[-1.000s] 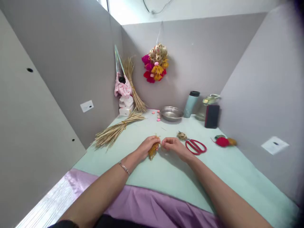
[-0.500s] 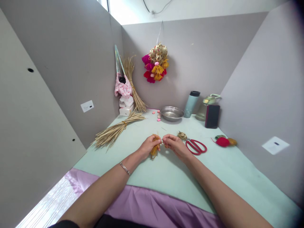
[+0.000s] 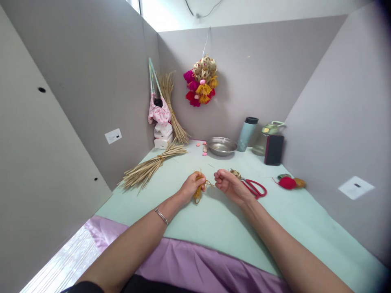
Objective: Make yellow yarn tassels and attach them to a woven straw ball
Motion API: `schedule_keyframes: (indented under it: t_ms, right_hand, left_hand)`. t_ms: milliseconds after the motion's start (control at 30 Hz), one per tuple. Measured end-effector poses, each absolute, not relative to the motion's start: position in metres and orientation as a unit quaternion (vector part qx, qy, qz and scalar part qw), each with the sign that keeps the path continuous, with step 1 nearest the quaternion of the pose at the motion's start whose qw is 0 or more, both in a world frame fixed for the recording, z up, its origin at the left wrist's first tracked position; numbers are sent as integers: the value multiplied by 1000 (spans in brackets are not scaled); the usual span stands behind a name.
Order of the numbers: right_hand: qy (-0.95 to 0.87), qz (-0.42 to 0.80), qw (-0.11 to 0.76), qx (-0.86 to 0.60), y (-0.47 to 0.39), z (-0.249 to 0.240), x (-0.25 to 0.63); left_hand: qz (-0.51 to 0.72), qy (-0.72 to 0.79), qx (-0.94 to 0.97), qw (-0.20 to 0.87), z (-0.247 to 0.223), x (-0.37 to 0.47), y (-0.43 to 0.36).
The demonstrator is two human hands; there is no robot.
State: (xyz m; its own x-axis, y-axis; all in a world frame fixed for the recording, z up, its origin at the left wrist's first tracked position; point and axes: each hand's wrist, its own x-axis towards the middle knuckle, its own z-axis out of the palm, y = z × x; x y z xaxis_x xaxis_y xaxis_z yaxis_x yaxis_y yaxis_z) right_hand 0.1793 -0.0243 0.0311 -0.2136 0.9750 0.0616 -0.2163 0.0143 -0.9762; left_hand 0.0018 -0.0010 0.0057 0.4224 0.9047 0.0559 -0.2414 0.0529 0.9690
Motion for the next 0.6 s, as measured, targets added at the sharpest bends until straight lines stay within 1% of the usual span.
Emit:
schedule_keyframes:
  t_ms: [200,333,467,600]
  right_hand:
    - [-531,537,478,-449,-20,29,180]
    - [-589,488,424,-485,-25,28,172]
    - [-651,462,355,-487,-29,28,168]
    - [-681,414,340,-498,-26,26,170]
  left_hand:
    - [437,321,533,650,4,2,-1]
    - [428,327,547,641,5,4,-4]
    - [428,327,560,630,5,5,-5]
    - [428,329,564,624,5,5,-4]
